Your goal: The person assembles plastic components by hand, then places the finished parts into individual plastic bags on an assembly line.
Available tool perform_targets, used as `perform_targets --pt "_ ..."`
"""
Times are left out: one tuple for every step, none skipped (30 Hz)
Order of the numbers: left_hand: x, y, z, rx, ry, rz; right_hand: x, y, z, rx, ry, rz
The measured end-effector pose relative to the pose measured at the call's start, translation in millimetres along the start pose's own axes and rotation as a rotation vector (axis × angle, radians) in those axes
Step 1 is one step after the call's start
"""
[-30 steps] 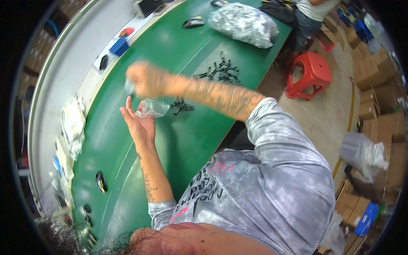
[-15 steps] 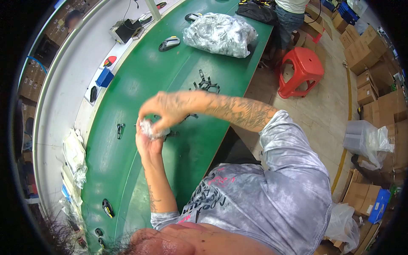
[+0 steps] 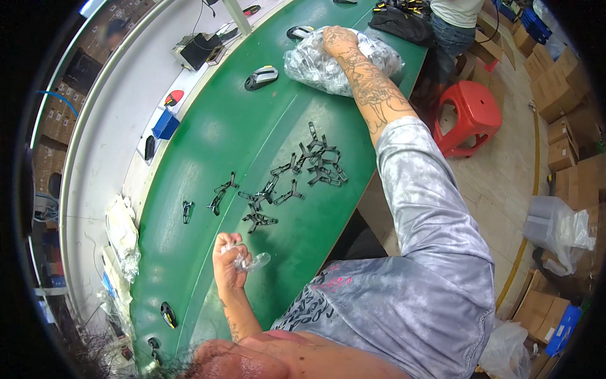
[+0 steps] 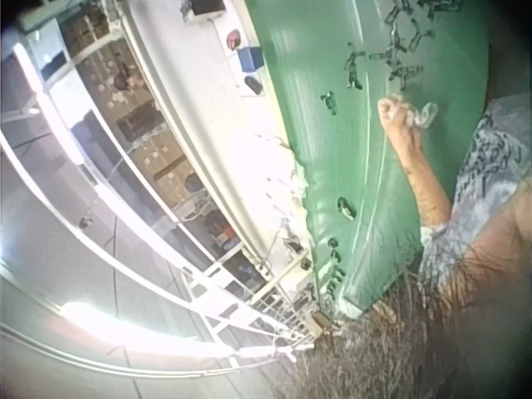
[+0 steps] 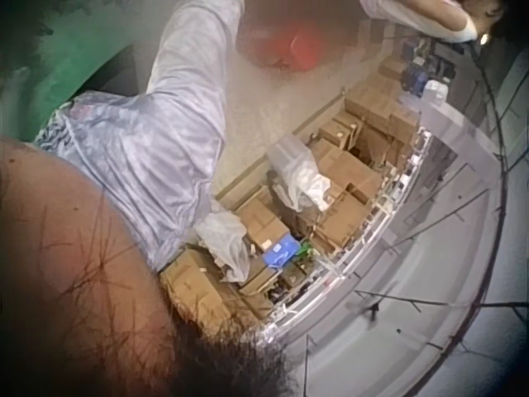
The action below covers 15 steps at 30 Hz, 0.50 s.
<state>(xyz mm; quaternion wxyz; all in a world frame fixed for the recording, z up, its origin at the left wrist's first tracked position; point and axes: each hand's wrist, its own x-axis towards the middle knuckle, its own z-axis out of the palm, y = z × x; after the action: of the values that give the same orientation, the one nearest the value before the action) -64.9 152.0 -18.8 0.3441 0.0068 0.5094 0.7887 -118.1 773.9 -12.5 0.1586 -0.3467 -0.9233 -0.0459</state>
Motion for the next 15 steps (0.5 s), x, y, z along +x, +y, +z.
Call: perform_targets --pt "-1.1 5.9 9.3 0.043 0.028 -0.001 -2.9 -9.6 -3.7 0.007 -0.006 -0.006" --pt "-4.1 11.3 16.5 0.045 0.038 -0.001 -4.8 -19.5 -9.2 0.023 0.012 0.027" --pt "-2.8 14.2 26.4 0.093 0.044 0.007 -8.4 -17.7 -17.7 0.023 0.036 0.076" --pt "-6.2 16.0 31.9 0.139 0.051 0.021 -3.0 -14.5 -28.1 0.192 0.014 0.161" --pt "-4.7 15.1 26.3 0.134 0.039 0.018 -5.5 -6.6 -37.2 0.181 0.019 0.167" --pt "-1.9 14.1 17.1 0.175 -0.065 0.063 -7.2 2.3 -49.2 0.437 0.097 0.212" --pt "-1.6 12.7 12.1 0.215 -0.171 0.109 -13.6 9.2 -64.9 0.692 0.178 0.255" --pt "-2.3 10.5 11.2 0.243 -0.208 0.103 -11.5 21.2 -63.4 0.959 0.189 0.273" --pt "-1.8 9.5 14.0 0.234 -0.211 0.1 -21.3 16.3 -70.4 0.949 0.188 0.271" --pt "-1.5 7.9 17.3 0.35 -0.207 0.076 -39.2 1.1 -78.3 1.263 0.169 0.252" --pt "-0.6 7.0 22.9 0.469 -0.212 0.055 -57.7 -10.3 -91.6 1.575 0.157 0.231" --pt "0.6 5.2 31.3 0.497 -0.232 0.08 -72.4 -17.7 -105.0 1.579 0.19 0.169" --pt "5.0 1.9 37.1 0.54 -0.252 0.157 -84.9 -28.0 -111.6 1.576 0.181 0.165" --pt "11.3 -1.1 43.5 0.584 -0.267 0.233 -97.5 -40.0 -116.8 1.7 0.101 0.092" --pt "18.1 -1.3 53.0 0.557 -0.279 0.249 -111.6 -52.7 -121.7 1.823 0.017 0.017"
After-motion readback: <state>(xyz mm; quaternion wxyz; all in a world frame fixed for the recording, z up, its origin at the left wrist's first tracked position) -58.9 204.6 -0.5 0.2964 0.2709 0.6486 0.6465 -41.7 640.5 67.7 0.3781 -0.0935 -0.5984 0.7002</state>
